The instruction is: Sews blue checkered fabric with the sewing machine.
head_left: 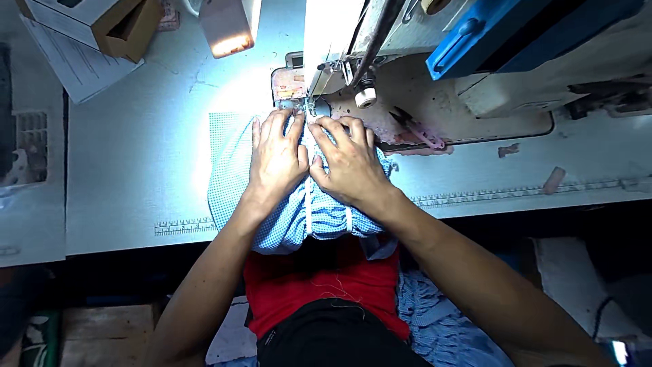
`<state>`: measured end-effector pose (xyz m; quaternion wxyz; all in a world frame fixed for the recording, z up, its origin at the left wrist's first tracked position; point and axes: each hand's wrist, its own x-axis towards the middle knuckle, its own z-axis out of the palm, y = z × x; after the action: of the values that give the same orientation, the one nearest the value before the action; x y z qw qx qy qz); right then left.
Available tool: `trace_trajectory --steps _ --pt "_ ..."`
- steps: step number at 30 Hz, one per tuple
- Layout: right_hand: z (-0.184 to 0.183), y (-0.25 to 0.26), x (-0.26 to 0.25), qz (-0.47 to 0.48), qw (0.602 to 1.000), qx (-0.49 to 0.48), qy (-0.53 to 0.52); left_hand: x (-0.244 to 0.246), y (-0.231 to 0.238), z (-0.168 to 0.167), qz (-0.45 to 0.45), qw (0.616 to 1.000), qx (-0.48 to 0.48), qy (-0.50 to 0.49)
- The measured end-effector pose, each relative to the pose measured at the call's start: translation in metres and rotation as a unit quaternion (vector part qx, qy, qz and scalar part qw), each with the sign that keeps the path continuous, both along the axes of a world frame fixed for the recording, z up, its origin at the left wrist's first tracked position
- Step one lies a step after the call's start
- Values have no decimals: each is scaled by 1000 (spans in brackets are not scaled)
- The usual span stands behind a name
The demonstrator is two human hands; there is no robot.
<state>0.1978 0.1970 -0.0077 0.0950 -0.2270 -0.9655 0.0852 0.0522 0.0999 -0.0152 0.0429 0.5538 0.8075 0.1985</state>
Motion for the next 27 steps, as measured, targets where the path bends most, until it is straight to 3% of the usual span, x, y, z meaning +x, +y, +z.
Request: trace_trajectory --steps 18,22,24,27 --pt "-1 0 -2 -8 1000 8 -11 4 -3 -3 2 1000 -10 25" --pt "2 -4 5 -8 999 16 48 -1 -22 2 -96 991 74 -55" --pt "-1 -5 10 -17 993 14 116 -1 -34 6 -148 986 50 -65" --pt "-3 -1 11 -47 993 -8 103 1 -40 6 -164 986 -2 0"
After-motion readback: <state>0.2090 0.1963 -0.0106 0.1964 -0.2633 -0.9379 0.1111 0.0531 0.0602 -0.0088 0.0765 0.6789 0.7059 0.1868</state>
